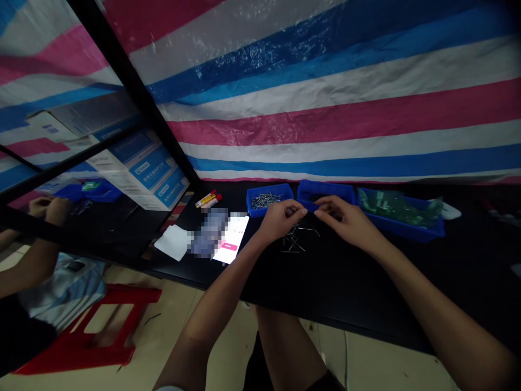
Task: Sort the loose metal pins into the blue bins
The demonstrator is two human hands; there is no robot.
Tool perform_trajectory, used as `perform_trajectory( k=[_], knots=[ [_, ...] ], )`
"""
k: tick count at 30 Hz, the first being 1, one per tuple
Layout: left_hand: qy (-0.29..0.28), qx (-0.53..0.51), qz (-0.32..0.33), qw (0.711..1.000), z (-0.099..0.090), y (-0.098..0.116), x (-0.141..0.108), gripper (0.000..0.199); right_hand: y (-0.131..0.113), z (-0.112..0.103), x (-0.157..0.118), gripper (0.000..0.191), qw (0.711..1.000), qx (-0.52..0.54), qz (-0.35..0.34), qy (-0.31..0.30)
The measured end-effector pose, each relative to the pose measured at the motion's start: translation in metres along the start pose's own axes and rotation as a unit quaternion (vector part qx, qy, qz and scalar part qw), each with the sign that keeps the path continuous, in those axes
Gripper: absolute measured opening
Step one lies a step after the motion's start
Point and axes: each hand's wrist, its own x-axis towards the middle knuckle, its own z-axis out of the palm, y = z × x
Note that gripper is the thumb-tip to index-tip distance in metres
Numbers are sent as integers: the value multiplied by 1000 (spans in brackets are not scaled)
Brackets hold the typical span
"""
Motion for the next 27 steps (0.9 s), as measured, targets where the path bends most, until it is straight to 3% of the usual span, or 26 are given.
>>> perform_trajectory(
  k=[6, 12, 19, 27],
  knots=[
    [67, -18, -9, 998, -5, -1, 2, 26, 13, -3, 1, 32, 986, -97, -33, -130],
    [82, 13, -6, 997, -4, -1, 2, 26, 15, 3, -1, 33, 969, -135, -72, -194],
    [136, 62, 30, 988, -7, 2, 2, 12, 18, 4, -1, 18, 963, -149, -70, -214],
    [239, 210, 43, 947, -22, -5, 3, 8, 17, 6, -1, 12, 958, -161, -69, -228]
  ],
)
